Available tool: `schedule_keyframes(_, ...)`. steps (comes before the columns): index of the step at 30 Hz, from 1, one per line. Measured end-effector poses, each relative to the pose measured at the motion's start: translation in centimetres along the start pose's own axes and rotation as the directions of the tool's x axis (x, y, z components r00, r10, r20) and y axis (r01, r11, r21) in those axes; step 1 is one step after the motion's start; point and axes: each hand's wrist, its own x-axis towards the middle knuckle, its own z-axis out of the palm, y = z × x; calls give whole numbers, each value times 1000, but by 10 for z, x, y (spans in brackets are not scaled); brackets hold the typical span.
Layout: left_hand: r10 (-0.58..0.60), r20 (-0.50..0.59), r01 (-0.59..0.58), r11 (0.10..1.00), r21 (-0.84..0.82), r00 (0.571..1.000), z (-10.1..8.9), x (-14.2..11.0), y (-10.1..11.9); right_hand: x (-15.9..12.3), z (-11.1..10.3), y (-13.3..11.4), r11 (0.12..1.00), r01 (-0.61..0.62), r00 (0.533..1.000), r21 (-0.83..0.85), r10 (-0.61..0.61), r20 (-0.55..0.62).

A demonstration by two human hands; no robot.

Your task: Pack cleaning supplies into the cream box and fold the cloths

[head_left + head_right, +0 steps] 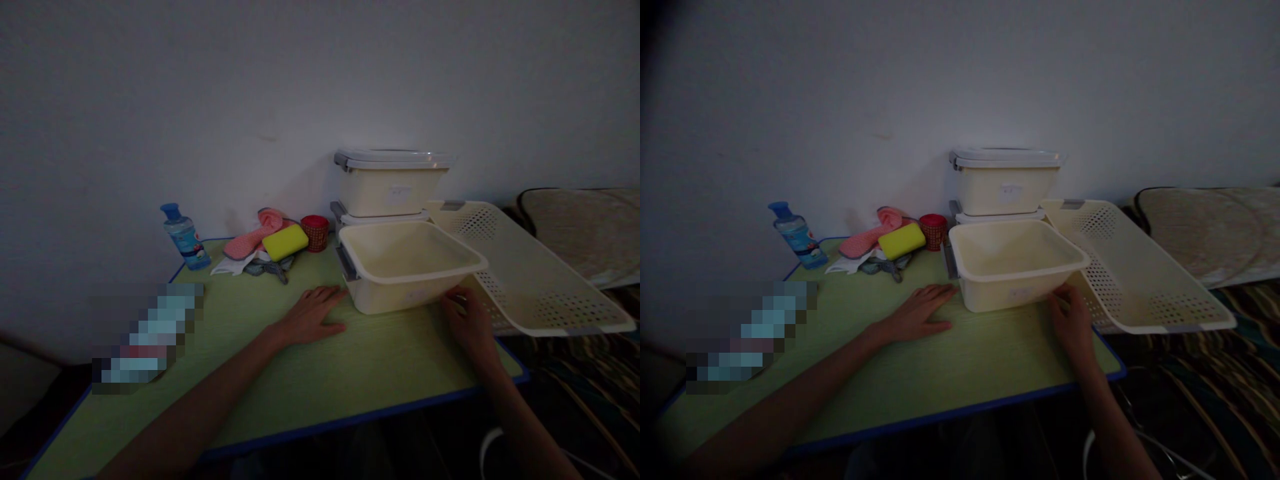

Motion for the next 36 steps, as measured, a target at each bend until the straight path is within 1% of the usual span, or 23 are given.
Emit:
schedule_keyframes(3,-7,0,7,1000,18,1000,1,0,-1,-1,-3,-2,996,64,998,-58,-65,-24)
schedule_keyframes(5,-7,8,7,999,37,1000,0,1,-1,-3,-5,-6,987,112,989,-119,-122,-80)
schedule_keyframes(7,-8,12,8,999,46,1000,0,1,-1,-7,-7,-12,958,208,959,-198,-239,-154)
schedule_keyframes(8,-11,9,10,999,43,1000,0,1,-1,-10,-8,-16,927,286,926,-241,-332,-179)
schedule_keyframes(9,-14,0,14,999,31,1000,0,1,-1,-13,-8,-20,882,381,880,-278,-438,-182)
schedule_keyframes(10,-17,-14,18,1000,9,1000,0,1,-2,-18,-7,-26,818,487,821,-306,-549,-158)
schedule_keyframes(11,-20,-35,20,999,-25,999,0,2,-2,-23,-5,-32,739,595,752,-315,-651,-105)
schedule_keyframes(13,-31,-97,17,989,-147,995,1,5,-5,-35,2,-47,570,778,605,-265,-793,71)
schedule_keyframes(14,-48,-134,14,971,-241,990,1,6,-6,-42,7,-57,493,843,529,-217,-832,165)
schedule_keyframes(15,-83,-173,17,935,-355,981,1,8,-8,-49,13,-68,430,887,461,-168,-847,265)
schedule_keyframes(16,-151,-217,26,870,-492,964,2,10,-11,-55,21,-79,387,916,400,-110,-851,341)
schedule_keyframes(17,-245,-256,33,780,-625,935,2,13,-13,-61,29,-92,369,928,359,-61,-835,416)
schedule_keyframes(18,-348,-282,33,678,-734,894,2,15,-17,-65,39,-105,365,931,323,-11,-809,491)
schedule_keyframes(19,-444,-296,24,586,-810,846,1,16,-20,-69,50,-118,386,922,307,16,-759,574)
schedule_keyframes(20,-522,-306,10,517,-856,796,1,18,-24,-70,61,-129,416,909,301,28,-701,647)
schedule_keyframes(21,-579,-318,-5,476,-879,751,0,19,-28,-70,74,-140,447,894,300,29,-645,702)
schedule_keyframes(22,-616,-331,-17,458,-889,715,-2,19,-32,-69,87,-148,485,874,317,10,-588,744)
schedule_keyframes(24,-670,-355,-42,435,-899,651,-5,19,-39,-64,113,-159,549,836,327,4,-503,800)
schedule_keyframes(26,-717,-367,-73,406,-911,593,-8,19,-44,-57,137,-162,613,790,348,-13,-431,833)
schedule_keyframes(27,-733,-368,-86,393,-916,572,-9,18,-45,-54,147,-162,623,782,354,-18,-420,835)
schedule_keyframes(29,-753,-363,-105,369,-923,548,-11,18,-46,-51,162,-159,637,771,366,-30,-404,838)
schedule_keyframes(31,-762,-355,-115,351,-929,542,-12,19,-44,-51,170,-156,642,766,375,-45,-388,842)
schedule_keyframes(36,-777,-341,-120,330,-936,529,-14,19,-40,-53,173,-154,644,762,379,-67,-360,853)
